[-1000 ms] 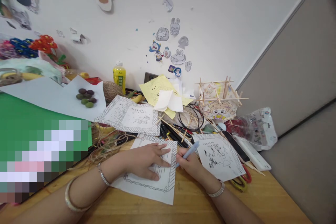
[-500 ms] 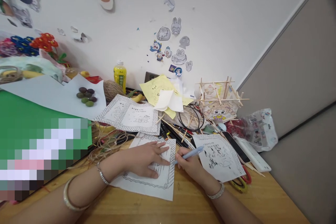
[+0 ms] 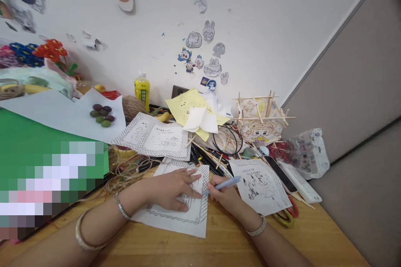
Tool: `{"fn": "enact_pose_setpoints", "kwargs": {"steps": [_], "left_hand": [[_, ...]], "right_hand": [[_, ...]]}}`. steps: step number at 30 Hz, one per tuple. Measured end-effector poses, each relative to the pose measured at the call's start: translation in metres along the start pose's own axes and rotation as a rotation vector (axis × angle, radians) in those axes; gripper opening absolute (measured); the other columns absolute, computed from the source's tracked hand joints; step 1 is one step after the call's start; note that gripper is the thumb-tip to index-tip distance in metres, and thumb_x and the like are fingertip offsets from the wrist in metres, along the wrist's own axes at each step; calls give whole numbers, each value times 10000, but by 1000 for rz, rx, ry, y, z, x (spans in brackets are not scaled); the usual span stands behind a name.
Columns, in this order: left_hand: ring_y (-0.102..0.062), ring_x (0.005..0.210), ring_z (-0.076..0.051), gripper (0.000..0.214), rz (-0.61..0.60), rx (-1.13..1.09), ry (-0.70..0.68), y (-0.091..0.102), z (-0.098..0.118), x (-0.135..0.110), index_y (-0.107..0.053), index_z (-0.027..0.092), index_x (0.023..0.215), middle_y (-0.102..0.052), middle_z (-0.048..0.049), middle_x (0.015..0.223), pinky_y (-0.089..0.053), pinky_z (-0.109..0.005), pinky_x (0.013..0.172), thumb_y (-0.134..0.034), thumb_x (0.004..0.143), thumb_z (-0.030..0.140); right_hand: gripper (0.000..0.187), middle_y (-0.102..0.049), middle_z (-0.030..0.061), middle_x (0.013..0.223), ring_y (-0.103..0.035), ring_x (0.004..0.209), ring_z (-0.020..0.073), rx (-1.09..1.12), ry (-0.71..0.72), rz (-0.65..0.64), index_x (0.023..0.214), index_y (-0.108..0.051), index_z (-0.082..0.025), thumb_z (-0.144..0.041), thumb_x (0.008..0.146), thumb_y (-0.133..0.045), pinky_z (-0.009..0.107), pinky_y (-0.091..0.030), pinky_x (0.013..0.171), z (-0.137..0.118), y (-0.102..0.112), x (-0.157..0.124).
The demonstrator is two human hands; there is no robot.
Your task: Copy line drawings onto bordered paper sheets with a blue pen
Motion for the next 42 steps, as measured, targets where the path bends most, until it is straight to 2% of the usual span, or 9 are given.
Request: {"fn": "enact_pose_setpoints", "kwargs": {"steps": [3, 9, 17, 23, 26, 31, 37, 42], "left_hand": [[-235, 1389, -369, 531, 9, -7, -3, -1, -1, 0, -568, 312, 1292, -305, -158, 1493, -226, -532, 1109, -704, 779, 325], [-227, 1389, -380, 538, 9, -14, 3, -3, -3, 0, -564, 319, 1295, -263, -139, 1514, -224, -543, 1108, -704, 775, 323], [-260, 1381, -376, 532, 7, -29, 8, -3, -3, 0, -565, 321, 1293, -276, -127, 1514, -218, -544, 1108, -702, 779, 327], [-121, 1417, -360, 456, -38, -118, 19, -3, -5, 0, -612, 358, 1229, -204, -72, 1545, -147, -566, 1119, -694, 788, 277], [-85, 1419, -366, 450, -33, -143, 15, -3, -6, 1, -623, 359, 1214, -199, -63, 1546, -132, -576, 1117, -699, 780, 268], [-77, 1418, -379, 435, -23, -156, 26, -4, -5, 0, -640, 354, 1194, -205, -59, 1545, -135, -584, 1113, -699, 774, 258], [-53, 1421, -376, 447, -33, -134, 37, -4, -5, 1, -635, 355, 1201, -191, -54, 1550, -125, -573, 1119, -703, 771, 253], [-48, 1421, -378, 453, -43, -123, 42, -4, -4, 1, -628, 360, 1208, -181, -50, 1555, -132, -575, 1117, -704, 773, 261]], "right_hand": [[292, -419, -62, 485, -407, 478, 111, 12, -10, 13, 563, -399, -216, -243, 836, -499, 230, -306, 473, 0, 0, 0], [272, -452, -55, 503, -425, 489, 114, 44, -1, -3, 582, -413, -217, -258, 835, -505, 232, -328, 487, 2, -1, 1], [270, -419, -64, 477, -405, 474, 106, 72, -61, 10, 583, -388, -220, -260, 825, -500, 224, -334, 480, 6, -2, -1], [302, -417, -61, 468, -380, 436, 100, 163, -118, 14, 578, -371, -227, -339, 815, -521, 218, -304, 432, -2, -2, -1], [315, -428, -53, 458, -399, 443, 105, 133, -132, 23, 568, -390, -224, -357, 828, -510, 221, -320, 447, -4, -3, -4], [275, -458, -39, 500, -428, 490, 121, 10, -70, 29, 566, -419, -222, -302, 813, -509, 231, -346, 472, -5, -3, -6], [285, -452, -35, 510, -418, 509, 127, -18, -12, -3, 548, -427, -219, -294, 815, -490, 240, -338, 482, -13, -2, -3], [292, -420, -45, 514, -391, 514, 115, -20, -17, 2, 543, -396, -213, -274, 805, -512, 233, -313, 487, -6, -3, -4]]}}
Point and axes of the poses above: each hand's wrist, its own x-axis towards the middle knuckle, its own y-axis out of the back of the hand, z = x × y, the point moved 1 cm from there along x, towards the middle knuckle
